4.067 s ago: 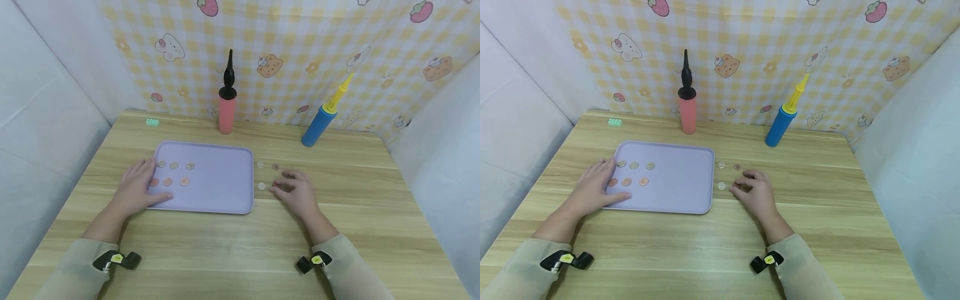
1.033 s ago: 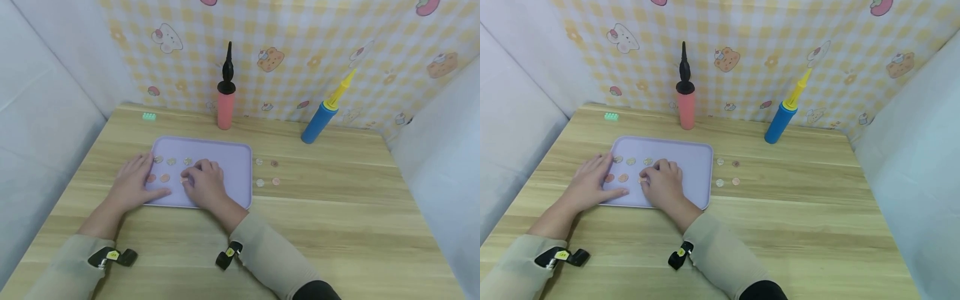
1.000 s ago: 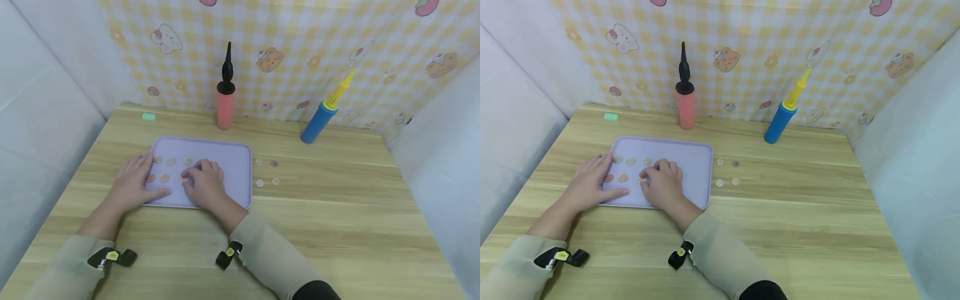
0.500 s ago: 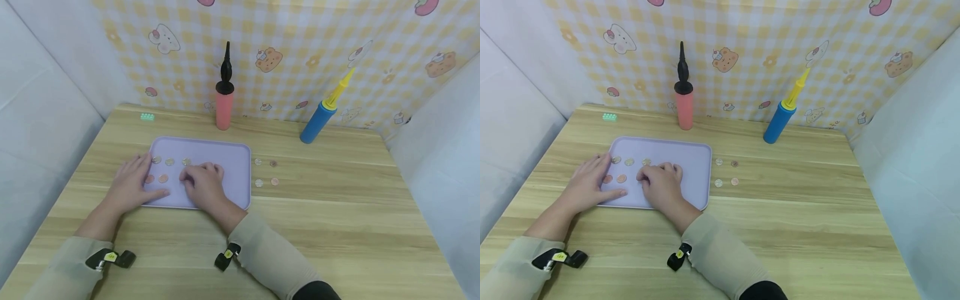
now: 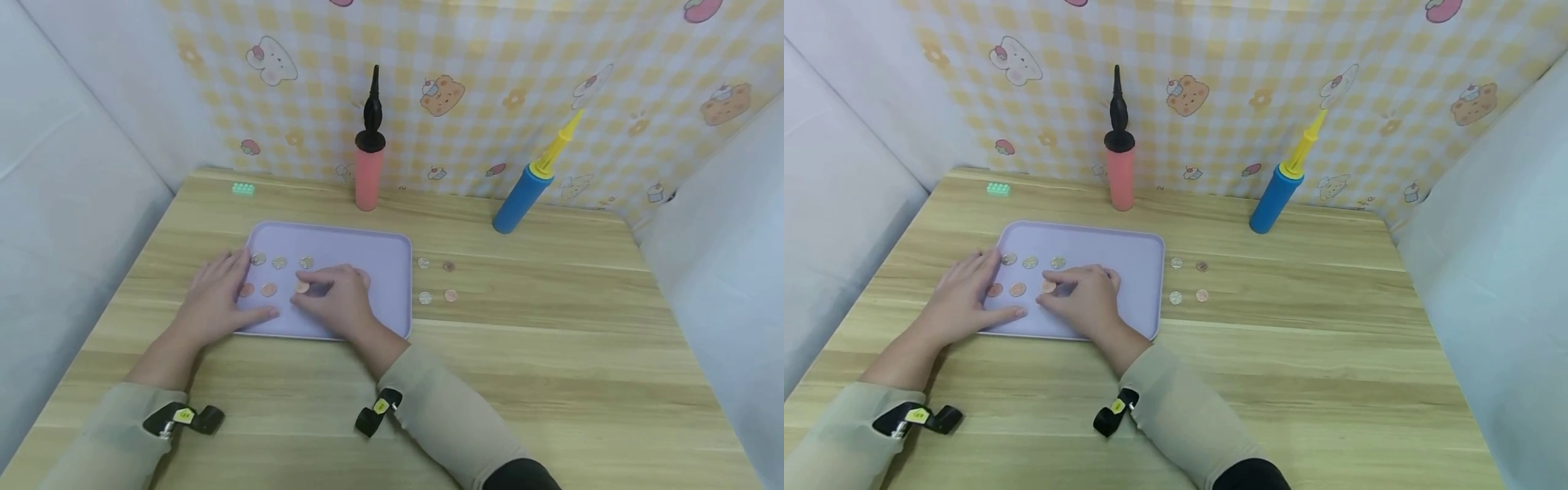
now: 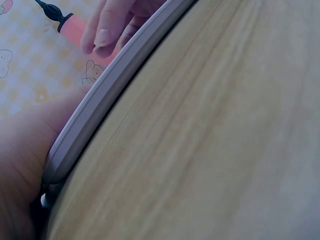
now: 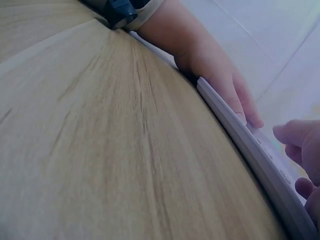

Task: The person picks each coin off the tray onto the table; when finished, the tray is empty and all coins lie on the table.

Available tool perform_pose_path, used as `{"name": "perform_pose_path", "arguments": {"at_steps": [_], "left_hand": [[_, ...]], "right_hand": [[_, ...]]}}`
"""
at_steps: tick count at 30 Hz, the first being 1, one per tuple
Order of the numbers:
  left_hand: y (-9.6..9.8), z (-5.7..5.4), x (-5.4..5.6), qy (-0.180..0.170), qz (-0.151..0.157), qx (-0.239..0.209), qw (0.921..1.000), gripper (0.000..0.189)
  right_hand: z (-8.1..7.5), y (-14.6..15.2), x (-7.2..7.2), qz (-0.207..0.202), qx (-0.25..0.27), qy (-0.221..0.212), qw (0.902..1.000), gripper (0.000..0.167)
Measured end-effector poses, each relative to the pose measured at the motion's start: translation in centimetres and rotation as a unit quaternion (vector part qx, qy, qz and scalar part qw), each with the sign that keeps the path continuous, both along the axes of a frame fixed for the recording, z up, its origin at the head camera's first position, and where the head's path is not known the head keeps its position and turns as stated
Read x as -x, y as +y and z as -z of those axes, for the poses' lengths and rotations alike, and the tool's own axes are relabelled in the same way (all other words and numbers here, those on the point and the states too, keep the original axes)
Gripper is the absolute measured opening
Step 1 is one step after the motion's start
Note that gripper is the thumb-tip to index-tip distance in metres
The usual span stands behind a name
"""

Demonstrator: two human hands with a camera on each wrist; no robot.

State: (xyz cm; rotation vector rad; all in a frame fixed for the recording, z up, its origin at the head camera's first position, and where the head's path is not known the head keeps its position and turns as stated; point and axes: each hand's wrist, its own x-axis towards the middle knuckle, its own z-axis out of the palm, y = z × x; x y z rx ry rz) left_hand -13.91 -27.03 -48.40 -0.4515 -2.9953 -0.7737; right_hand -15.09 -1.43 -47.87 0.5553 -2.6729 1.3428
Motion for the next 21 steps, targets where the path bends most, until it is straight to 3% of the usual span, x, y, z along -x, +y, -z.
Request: {"name": "perform_pose_path", "arguments": {"at_steps": [13,21], "left_hand": [[0.14,0.38,-0.11,-0.002,-0.002,-0.002,1.0,0.128],[0.17,0.28,0.11,0.007,0.004,-0.005,1.0,0.128]], "right_hand": [[0.13,0.18,-0.16,0.029,0.029,0.009,0.9991,0.039],[0.11,0.47,-0.14,0.002,-0.015,0.013,0.9998,0.031]]}}
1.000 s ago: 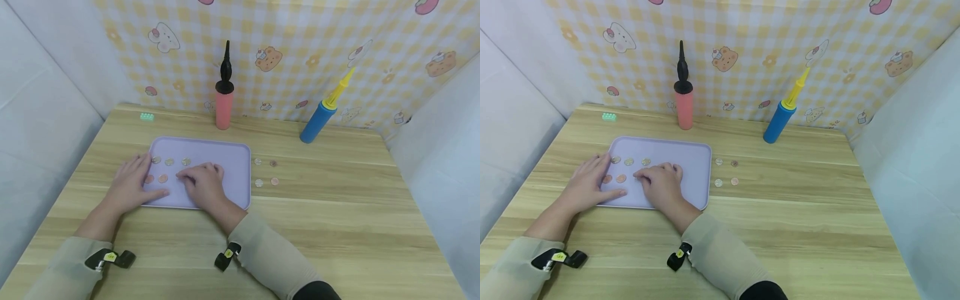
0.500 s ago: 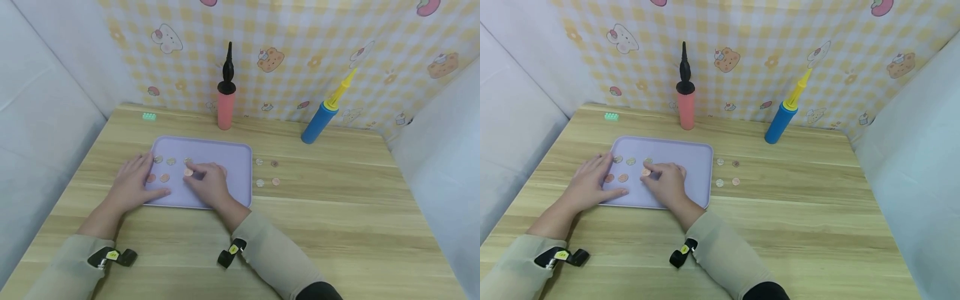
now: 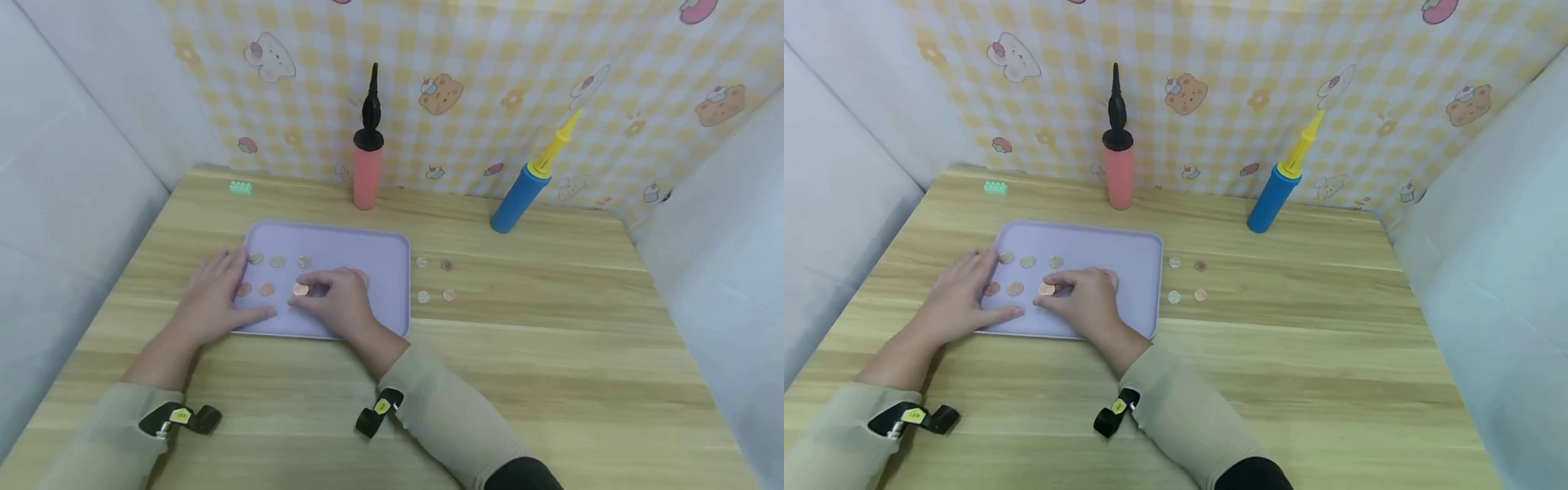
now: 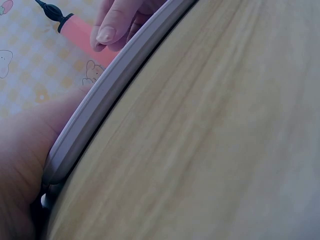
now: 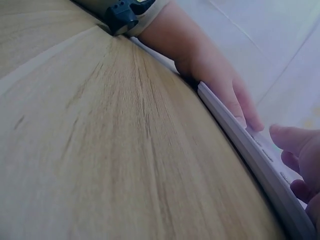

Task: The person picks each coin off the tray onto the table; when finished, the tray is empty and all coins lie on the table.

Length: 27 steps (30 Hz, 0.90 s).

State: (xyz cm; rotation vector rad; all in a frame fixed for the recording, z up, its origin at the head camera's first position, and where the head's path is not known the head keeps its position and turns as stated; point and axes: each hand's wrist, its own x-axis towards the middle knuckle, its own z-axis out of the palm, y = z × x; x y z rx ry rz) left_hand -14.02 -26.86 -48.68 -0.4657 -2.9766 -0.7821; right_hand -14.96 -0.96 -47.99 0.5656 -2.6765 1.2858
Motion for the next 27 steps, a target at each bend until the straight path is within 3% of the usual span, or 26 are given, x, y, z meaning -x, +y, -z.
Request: {"name": "perform_pose_path", "arguments": {"at_steps": [13,17,22,27], "left_hand": [[0.5,0.0,0.6,-0.015,0.003,0.001,0.9999,0.128],[0.4,0.0,0.5,-0.019,0.003,0.003,0.9998,0.127],[0.0,-0.1,0.1,-0.02,0.002,0.007,0.9998,0.128],[-0.2,-0.1,-0.1,-0.018,0.0,0.008,0.9998,0.128]], "right_hand": [[0.3,3.6,0.3,-0.026,0.021,0.012,0.9994,0.029],[0.3,5.4,0.2,-0.059,-0.007,0.089,0.9943,0.03],[0.4,7.4,0.3,-0.108,-0.033,0.212,0.9708,0.029],[0.5,8.9,0.4,-0.095,-0.01,0.233,0.9679,0.03]]}}
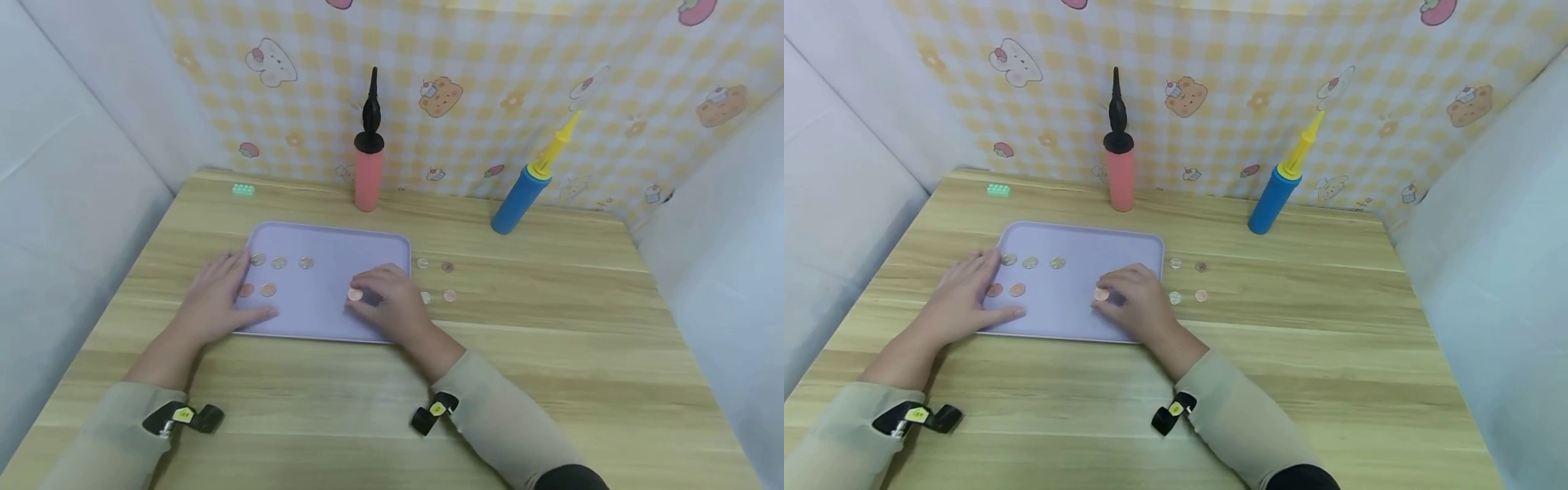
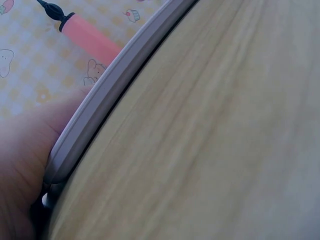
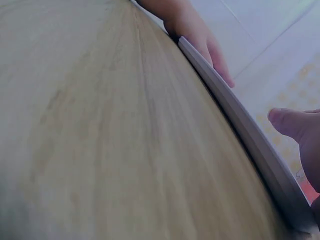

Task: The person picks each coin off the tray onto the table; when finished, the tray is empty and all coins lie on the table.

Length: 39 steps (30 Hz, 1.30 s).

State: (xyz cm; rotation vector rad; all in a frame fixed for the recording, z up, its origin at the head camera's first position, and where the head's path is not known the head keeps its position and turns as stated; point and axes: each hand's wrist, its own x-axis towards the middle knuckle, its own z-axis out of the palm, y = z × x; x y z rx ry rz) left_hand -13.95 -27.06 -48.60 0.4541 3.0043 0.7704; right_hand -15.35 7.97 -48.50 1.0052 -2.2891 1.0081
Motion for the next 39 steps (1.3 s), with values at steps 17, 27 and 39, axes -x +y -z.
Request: {"name": "perform_pose_path", "arguments": {"at_steps": [17,27,39], "left_hand": [[-0.1,0.0,0.0,0.003,0.001,0.008,1.0,0.126],[-0.1,-0.2,0.0,-0.001,0.002,0.008,1.0,0.126],[-0.2,-0.3,0.2,-0.015,-0.002,0.011,0.9998,0.126]], "right_hand": [[0.5,5.6,0.6,0.086,0.037,-0.044,0.9947,0.033],[0.6,9.3,1.2,0.123,0.055,-0.059,0.9891,0.031],[0.9,16.3,2.1,0.21,0.055,-0.016,0.976,0.028]]}}
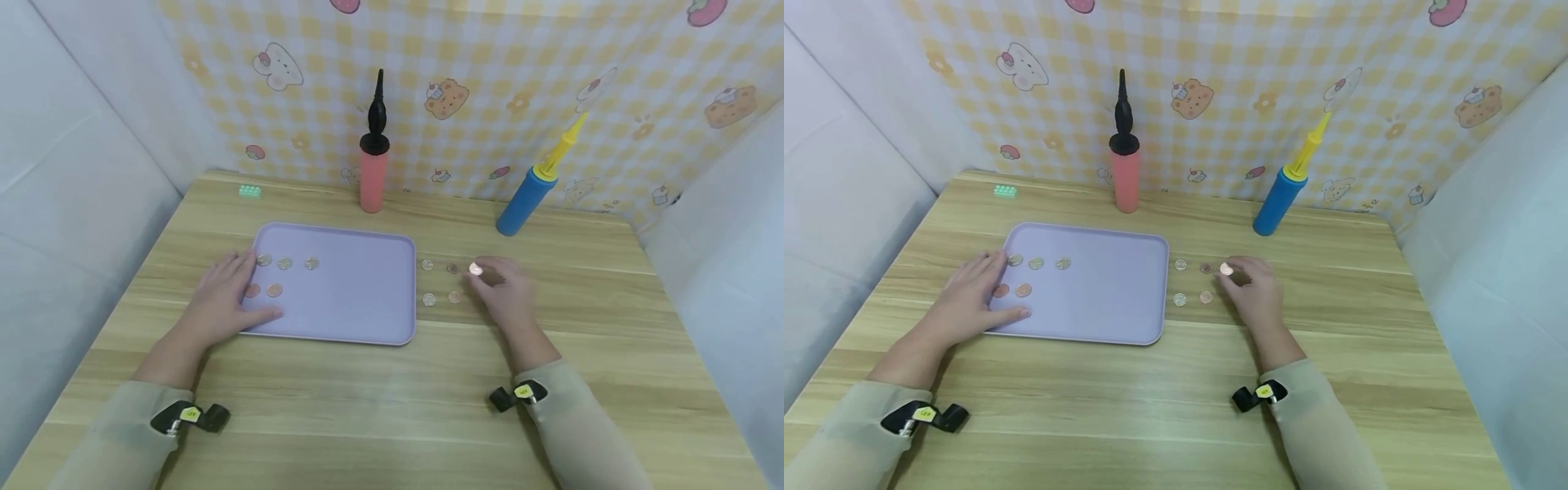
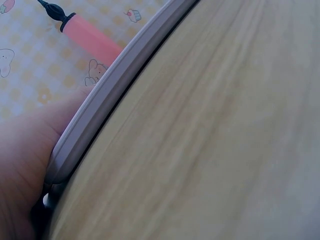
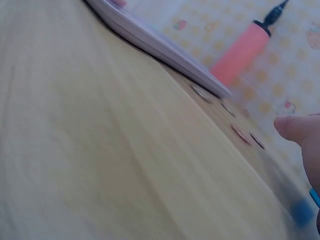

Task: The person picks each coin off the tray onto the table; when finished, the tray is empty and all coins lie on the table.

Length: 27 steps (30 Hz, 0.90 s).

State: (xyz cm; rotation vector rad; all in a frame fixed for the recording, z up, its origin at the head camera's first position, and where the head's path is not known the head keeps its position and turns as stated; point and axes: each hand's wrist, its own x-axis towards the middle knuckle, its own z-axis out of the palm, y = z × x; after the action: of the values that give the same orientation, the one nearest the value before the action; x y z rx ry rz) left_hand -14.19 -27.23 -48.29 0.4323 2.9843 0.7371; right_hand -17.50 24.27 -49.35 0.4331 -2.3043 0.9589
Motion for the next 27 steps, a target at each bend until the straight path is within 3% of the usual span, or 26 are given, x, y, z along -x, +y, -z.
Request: {"name": "perform_pose_path", "arguments": {"at_steps": [7,15,21,27], "left_hand": [[0.1,-0.2,-0.1,0.004,0.001,-0.002,1.0,0.125],[0.2,0.1,-0.2,0.007,0.004,-0.001,1.0,0.124],[0.3,0.0,-0.2,0.008,0.003,-0.001,1.0,0.124],[0.3,-0.1,-0.2,0.01,0.002,-0.001,0.9999,0.123]], "right_hand": [[-0.1,2.3,0.5,0.06,-0.019,-0.062,0.9961,0.029],[0.2,2.6,0.7,0.046,0.008,-0.123,0.9913,0.023],[0.3,2.5,1.1,0.022,-0.012,-0.159,0.987,0.023],[0.0,2.6,1.5,0.038,-0.024,-0.195,0.9799,0.028]]}}
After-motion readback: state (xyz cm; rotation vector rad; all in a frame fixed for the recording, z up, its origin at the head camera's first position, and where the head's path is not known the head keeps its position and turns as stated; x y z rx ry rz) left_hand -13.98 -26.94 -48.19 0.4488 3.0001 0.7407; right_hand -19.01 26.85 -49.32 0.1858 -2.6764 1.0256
